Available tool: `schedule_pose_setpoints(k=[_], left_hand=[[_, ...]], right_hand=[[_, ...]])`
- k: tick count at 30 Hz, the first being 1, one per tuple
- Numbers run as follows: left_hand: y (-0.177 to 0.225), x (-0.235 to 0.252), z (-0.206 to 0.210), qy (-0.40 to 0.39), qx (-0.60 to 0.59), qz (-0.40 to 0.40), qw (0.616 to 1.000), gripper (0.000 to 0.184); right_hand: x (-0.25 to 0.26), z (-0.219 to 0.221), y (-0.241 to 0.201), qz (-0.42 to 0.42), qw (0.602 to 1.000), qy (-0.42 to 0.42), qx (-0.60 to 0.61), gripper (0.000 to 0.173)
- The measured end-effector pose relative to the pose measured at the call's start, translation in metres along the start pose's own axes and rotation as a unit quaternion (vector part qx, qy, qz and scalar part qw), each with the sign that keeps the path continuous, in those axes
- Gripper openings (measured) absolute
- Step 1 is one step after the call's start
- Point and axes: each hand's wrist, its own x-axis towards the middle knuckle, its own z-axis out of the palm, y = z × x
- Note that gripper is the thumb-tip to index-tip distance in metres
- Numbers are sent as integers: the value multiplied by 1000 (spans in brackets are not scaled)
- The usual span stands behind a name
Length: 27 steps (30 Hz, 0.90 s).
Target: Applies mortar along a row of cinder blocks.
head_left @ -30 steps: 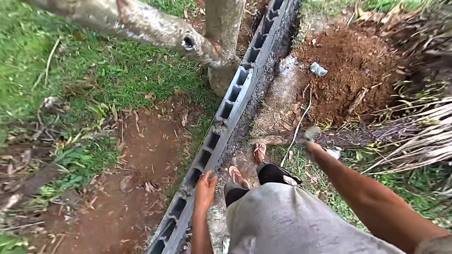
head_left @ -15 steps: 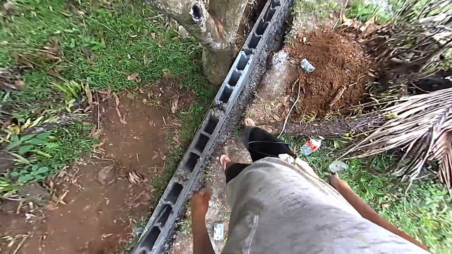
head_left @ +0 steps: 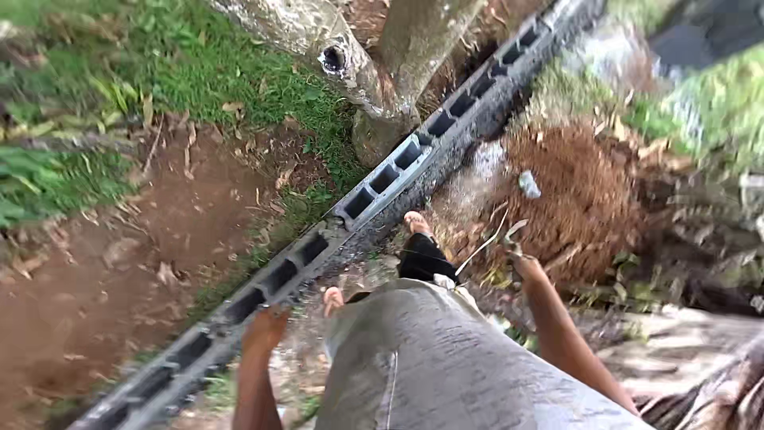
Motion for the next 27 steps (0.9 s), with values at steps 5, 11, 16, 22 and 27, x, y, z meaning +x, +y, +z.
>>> schedule_pose_setpoints(k=[5, 11, 16, 22, 27], left_hand=[[116, -15, 14, 60, -105, -67, 990, 44], [193, -38, 38, 97, -224, -101, 965, 44], [212, -25, 65, 89, -302, -149, 937, 42], [231, 14, 100, 101, -518, -174, 831, 46], [256, 40, 105, 117, -604, -203, 762, 44]], right_hand=[[122, -26, -83, -9, 991, -69, -118, 35], [151, -62, -182, -8, 930, -124, -345, 33], [176, -58, -228, -48, 912, -142, -381, 39], [176, -26, -254, -81, 891, -189, -405, 39], [183, 7, -250, -77, 877, -207, -427, 42]])
